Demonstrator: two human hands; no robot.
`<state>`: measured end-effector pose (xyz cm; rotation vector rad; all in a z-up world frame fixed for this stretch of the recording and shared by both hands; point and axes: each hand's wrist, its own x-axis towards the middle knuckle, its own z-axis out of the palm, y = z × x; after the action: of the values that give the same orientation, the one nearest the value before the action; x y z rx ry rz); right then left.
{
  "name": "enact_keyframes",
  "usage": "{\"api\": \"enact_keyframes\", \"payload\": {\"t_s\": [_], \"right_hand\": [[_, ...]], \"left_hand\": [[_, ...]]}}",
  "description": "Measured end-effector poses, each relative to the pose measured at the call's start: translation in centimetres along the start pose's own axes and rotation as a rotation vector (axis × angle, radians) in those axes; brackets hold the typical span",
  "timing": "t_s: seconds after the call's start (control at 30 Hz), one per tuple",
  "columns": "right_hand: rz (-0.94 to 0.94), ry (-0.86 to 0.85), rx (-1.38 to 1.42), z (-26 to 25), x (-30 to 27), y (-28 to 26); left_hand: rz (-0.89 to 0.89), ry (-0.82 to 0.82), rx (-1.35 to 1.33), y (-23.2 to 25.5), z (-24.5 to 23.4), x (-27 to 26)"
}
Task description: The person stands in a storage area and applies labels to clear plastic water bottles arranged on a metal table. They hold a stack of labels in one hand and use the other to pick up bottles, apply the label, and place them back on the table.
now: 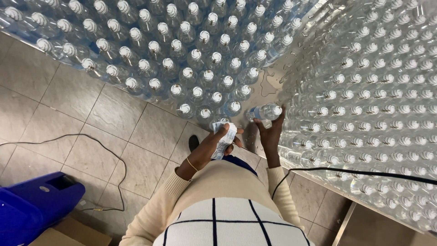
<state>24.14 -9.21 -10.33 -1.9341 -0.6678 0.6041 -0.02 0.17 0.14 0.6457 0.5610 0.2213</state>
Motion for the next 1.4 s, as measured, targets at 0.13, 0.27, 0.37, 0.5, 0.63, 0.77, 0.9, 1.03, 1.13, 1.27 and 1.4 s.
{"api": "enact_keyframes", "payload": {"t_s": [0.13, 0.27, 0.37, 0.5, 0.63, 0.77, 0.9, 1.03, 1.13, 1.27, 1.4], "right_hand": [[-0.214, -0.022, -0.2, -1.9, -0.2, -3.1], [-0.192, -0.087, -0.236, -2.0, 0.7, -3.0], [-0.077, -0.136, -0.115, -0.5, 0.7, 0.9], [0.016, -0.128, -0.018, 1.7, 3.2, 15.2], [0.022, -0.083, -0.078, 1.2, 4.6, 16.8], [0.066, -0.079, -0.086, 0.7, 4.0, 13.2], [0.038, -0.068, -0.085, 0.7, 3.4, 11.7], [-0.009, -0.023, -0.091, -0.3, 0.7, 4.3], [-0.089, 0.017, -0.135, -1.7, -1.0, -5.7], [-0.167, -0.266, -0.734, -4.1, 0.9, -9.8], [-0.246, -0.398, -0.889, -4.9, 5.1, -7.8]], "left_hand": [[-0.024, -0.017, 0.008, -0.5, -0.6, 0.8], [-0.032, -0.038, 0.016, -0.9, -0.7, 1.2], [-0.028, -0.043, 0.015, -0.5, -0.5, 0.7], [-0.012, -0.041, -0.035, -0.9, -1.1, 0.8], [0.012, -0.032, -0.025, -0.6, -1.3, 0.2], [0.022, -0.03, -0.03, -0.5, -1.3, 0.1], [0.02, -0.027, -0.033, 0.0, -1.2, -0.4], [0.025, -0.028, -0.025, -0.5, -1.4, -0.3], [0.036, -0.014, -0.013, -0.4, -1.5, -0.4], [0.026, -0.001, -0.026, -0.6, -1.4, 0.0], [0.008, -0.033, -0.011, -1.2, -1.2, 0.3]]}}
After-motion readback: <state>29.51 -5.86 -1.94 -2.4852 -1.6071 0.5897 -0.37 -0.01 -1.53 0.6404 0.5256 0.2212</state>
